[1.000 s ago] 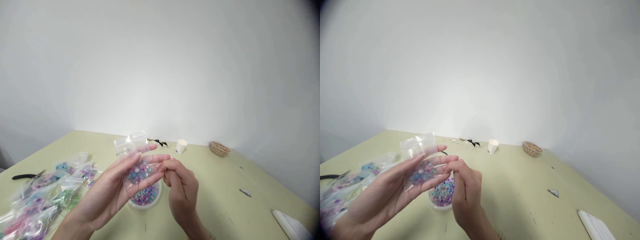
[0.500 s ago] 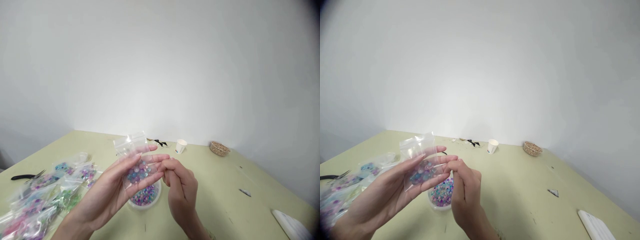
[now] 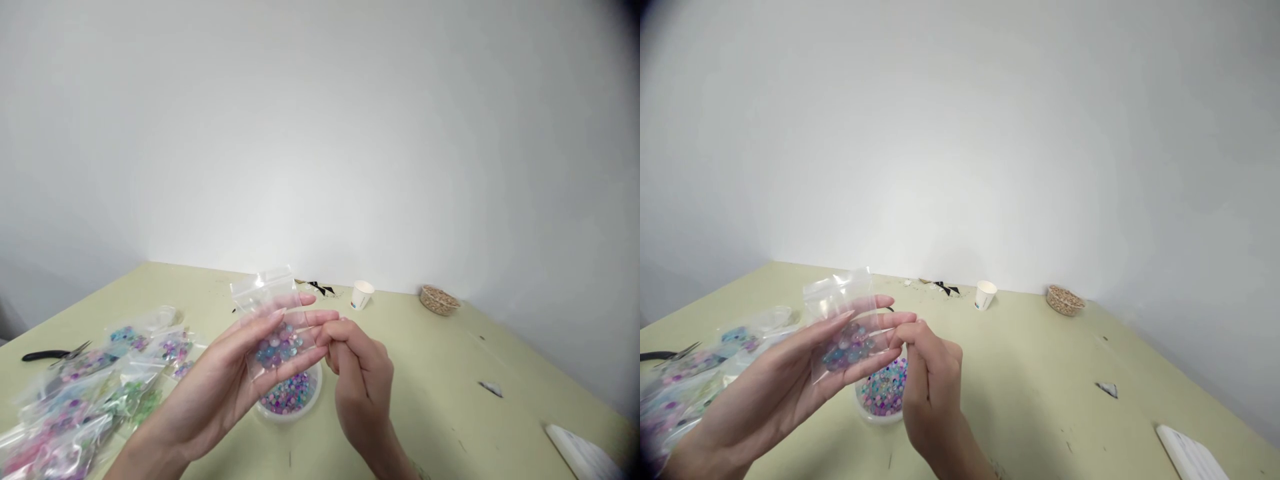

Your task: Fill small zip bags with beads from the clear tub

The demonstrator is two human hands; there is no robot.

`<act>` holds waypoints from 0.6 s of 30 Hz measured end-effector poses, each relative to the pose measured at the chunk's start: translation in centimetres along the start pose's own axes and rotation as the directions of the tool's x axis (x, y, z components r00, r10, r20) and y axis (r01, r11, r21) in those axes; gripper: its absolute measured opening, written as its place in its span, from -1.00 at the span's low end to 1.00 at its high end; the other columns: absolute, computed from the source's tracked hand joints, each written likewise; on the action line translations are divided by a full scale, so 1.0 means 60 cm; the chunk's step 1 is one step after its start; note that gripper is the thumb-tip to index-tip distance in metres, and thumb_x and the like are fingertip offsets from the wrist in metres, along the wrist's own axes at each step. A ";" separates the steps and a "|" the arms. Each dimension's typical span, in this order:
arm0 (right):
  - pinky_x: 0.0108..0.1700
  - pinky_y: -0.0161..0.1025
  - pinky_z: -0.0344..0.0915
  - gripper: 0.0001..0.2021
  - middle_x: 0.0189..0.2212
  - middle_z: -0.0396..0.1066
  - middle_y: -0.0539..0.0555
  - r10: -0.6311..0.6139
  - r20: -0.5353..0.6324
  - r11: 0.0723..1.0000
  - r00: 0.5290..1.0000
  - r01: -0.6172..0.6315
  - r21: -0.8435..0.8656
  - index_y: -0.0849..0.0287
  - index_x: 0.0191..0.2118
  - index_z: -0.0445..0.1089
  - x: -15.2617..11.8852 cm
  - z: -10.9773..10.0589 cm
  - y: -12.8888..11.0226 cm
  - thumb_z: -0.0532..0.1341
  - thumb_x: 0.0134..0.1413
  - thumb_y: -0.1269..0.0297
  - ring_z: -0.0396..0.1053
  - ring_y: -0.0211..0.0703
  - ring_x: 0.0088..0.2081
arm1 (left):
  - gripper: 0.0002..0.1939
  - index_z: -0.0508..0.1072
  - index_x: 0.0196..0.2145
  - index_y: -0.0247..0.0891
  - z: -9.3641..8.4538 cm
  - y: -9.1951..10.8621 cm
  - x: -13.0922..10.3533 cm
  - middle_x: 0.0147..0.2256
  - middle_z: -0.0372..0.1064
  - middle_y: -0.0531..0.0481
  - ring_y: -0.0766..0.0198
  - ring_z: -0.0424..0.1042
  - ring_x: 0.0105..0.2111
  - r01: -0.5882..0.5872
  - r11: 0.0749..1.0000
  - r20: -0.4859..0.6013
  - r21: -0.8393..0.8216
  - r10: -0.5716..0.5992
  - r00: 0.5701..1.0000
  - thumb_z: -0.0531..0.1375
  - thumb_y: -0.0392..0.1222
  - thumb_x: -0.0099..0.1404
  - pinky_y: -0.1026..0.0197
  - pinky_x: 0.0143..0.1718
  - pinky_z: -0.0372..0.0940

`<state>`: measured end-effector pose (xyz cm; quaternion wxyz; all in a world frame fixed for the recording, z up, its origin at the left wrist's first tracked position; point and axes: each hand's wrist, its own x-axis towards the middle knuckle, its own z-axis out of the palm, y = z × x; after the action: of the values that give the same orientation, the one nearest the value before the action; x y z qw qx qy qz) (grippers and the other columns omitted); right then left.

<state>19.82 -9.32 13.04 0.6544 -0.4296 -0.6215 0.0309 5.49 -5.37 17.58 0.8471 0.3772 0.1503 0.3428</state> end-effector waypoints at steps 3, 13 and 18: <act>-0.58 -0.39 -0.03 -0.76 -0.66 -0.09 -0.11 0.007 0.002 1.000 1.000 -0.007 -0.005 0.17 -0.48 0.25 0.000 0.001 0.001 -0.05 0.12 0.51 -0.06 -0.36 -0.64 | -0.72 0.44 -0.05 -0.32 0.001 0.001 0.000 -0.04 0.43 -0.15 0.05 0.26 0.10 0.001 1.000 0.006 0.008 -0.001 1.000 0.06 -0.26 0.33 0.03 0.12 0.23; -0.59 -0.40 -0.04 -0.77 -0.66 -0.07 -0.12 0.006 0.007 1.000 1.000 -0.006 0.006 0.17 -0.48 0.24 0.002 0.001 -0.001 -0.05 0.12 0.52 -0.05 -0.37 -0.65 | -0.74 0.46 -0.09 -0.32 0.002 0.001 0.001 -0.05 0.44 -0.15 0.06 0.29 0.08 0.001 1.000 -0.011 0.011 -0.001 1.000 0.07 -0.27 0.32 0.06 0.09 0.27; -0.60 -0.38 -0.03 -0.75 -0.66 0.05 -0.10 0.005 0.019 1.000 1.000 -0.005 -0.003 0.17 -0.47 0.26 0.000 0.000 0.003 -0.06 0.15 0.50 -0.01 -0.37 -0.65 | -0.74 0.46 -0.08 -0.31 0.002 0.000 0.002 -0.05 0.44 -0.15 0.05 0.29 0.08 -0.004 1.000 -0.030 0.013 0.005 1.000 0.08 -0.28 0.31 0.04 0.10 0.25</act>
<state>19.89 -9.19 12.96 0.6478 -0.4319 -0.6265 0.0358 5.63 -5.37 17.65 0.8415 0.3780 0.1645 0.3493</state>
